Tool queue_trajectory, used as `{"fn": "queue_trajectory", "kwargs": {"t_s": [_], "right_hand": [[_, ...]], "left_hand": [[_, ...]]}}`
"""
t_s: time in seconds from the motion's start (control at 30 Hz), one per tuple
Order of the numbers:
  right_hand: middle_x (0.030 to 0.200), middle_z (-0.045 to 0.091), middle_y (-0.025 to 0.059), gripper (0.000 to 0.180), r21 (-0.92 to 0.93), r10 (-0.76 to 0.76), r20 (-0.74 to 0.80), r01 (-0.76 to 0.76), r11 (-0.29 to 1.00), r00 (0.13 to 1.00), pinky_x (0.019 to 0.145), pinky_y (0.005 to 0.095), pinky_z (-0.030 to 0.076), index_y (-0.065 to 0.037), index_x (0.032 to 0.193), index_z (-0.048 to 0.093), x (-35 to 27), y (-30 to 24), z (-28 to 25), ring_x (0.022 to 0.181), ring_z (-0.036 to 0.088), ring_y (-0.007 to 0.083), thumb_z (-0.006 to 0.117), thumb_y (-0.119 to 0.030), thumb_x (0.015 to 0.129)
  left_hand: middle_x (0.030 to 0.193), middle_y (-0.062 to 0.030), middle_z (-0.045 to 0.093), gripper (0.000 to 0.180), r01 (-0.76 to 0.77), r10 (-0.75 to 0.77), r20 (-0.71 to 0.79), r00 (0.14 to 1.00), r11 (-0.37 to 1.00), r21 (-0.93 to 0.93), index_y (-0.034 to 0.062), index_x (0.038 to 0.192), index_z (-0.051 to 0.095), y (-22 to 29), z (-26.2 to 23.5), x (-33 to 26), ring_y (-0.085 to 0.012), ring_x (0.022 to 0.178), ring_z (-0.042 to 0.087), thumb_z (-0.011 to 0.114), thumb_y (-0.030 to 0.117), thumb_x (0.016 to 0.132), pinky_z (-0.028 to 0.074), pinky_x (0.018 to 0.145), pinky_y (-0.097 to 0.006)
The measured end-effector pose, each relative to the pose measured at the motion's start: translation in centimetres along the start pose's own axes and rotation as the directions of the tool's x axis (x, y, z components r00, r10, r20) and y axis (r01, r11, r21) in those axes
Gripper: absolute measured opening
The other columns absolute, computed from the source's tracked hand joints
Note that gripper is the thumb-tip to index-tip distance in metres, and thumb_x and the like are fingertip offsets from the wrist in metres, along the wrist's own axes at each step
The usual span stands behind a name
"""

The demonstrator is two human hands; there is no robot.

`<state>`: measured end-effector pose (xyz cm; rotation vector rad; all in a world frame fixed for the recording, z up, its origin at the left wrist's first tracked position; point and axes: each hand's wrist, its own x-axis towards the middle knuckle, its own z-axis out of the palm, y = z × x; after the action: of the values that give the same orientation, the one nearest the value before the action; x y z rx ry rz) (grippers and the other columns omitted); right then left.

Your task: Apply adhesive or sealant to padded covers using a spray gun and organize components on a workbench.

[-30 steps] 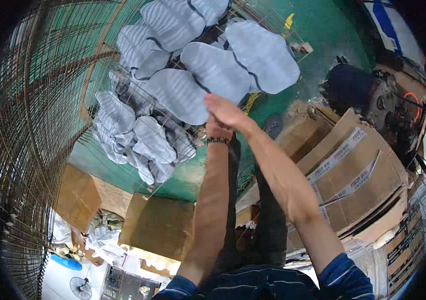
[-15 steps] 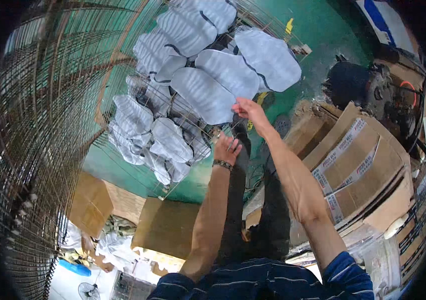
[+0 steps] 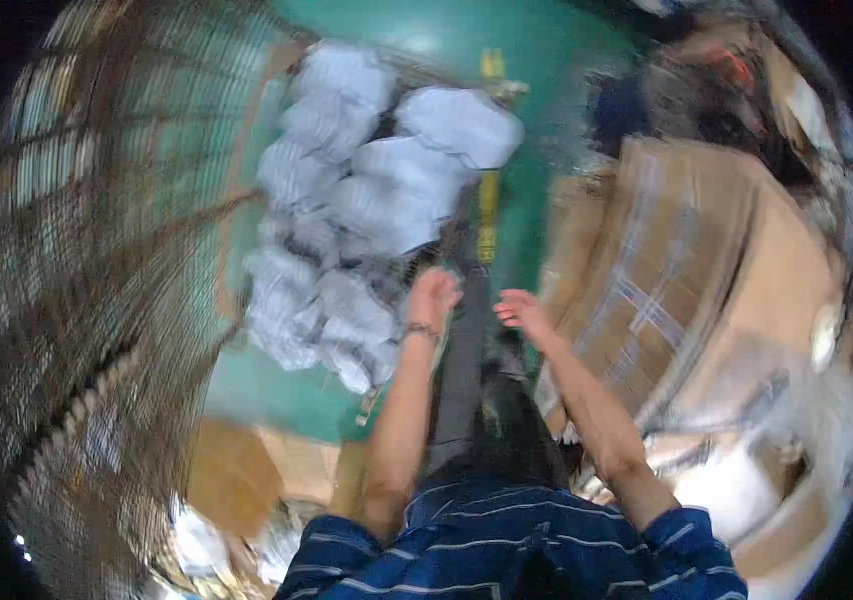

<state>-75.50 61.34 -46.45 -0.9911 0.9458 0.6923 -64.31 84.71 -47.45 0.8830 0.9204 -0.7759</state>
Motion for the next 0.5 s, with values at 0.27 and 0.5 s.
{"fn": "queue_trajectory", "kwargs": {"t_s": [0.27,0.5], "right_hand": [[0.106,0.075,0.0059,0.037,0.133,-0.349,-0.169,0.372,0.919,0.922,0.078,0.0309,0.055,-0.002,0.133,0.063,-15.5,10.9,1.0,0.089,0.069,0.0163,0.06,-0.006,0.096],[0.114,0.074,0.0144,0.05,-0.207,-0.57,-0.123,0.541,0.815,0.812,0.094,0.041,0.052,0.0,0.13,0.065,-34.3,23.8,1.5,0.106,0.069,0.0276,0.065,-0.036,0.096]], "left_hand": [[0.137,-0.0164,0.062,0.056,-0.178,0.079,0.302,0.95,0.933,0.313,0.0032,0.15,0.047,-2.8,10.3,-10.7,-0.0296,0.123,0.062,0.059,0.032,0.104,0.052,0.107,-0.047],[0.137,-0.0134,0.062,0.053,-0.239,-0.194,0.7,0.687,0.85,0.47,0.0003,0.151,0.044,-16.0,17.2,-31.0,-0.0282,0.125,0.062,0.055,0.029,0.108,0.05,0.109,-0.048]]}}
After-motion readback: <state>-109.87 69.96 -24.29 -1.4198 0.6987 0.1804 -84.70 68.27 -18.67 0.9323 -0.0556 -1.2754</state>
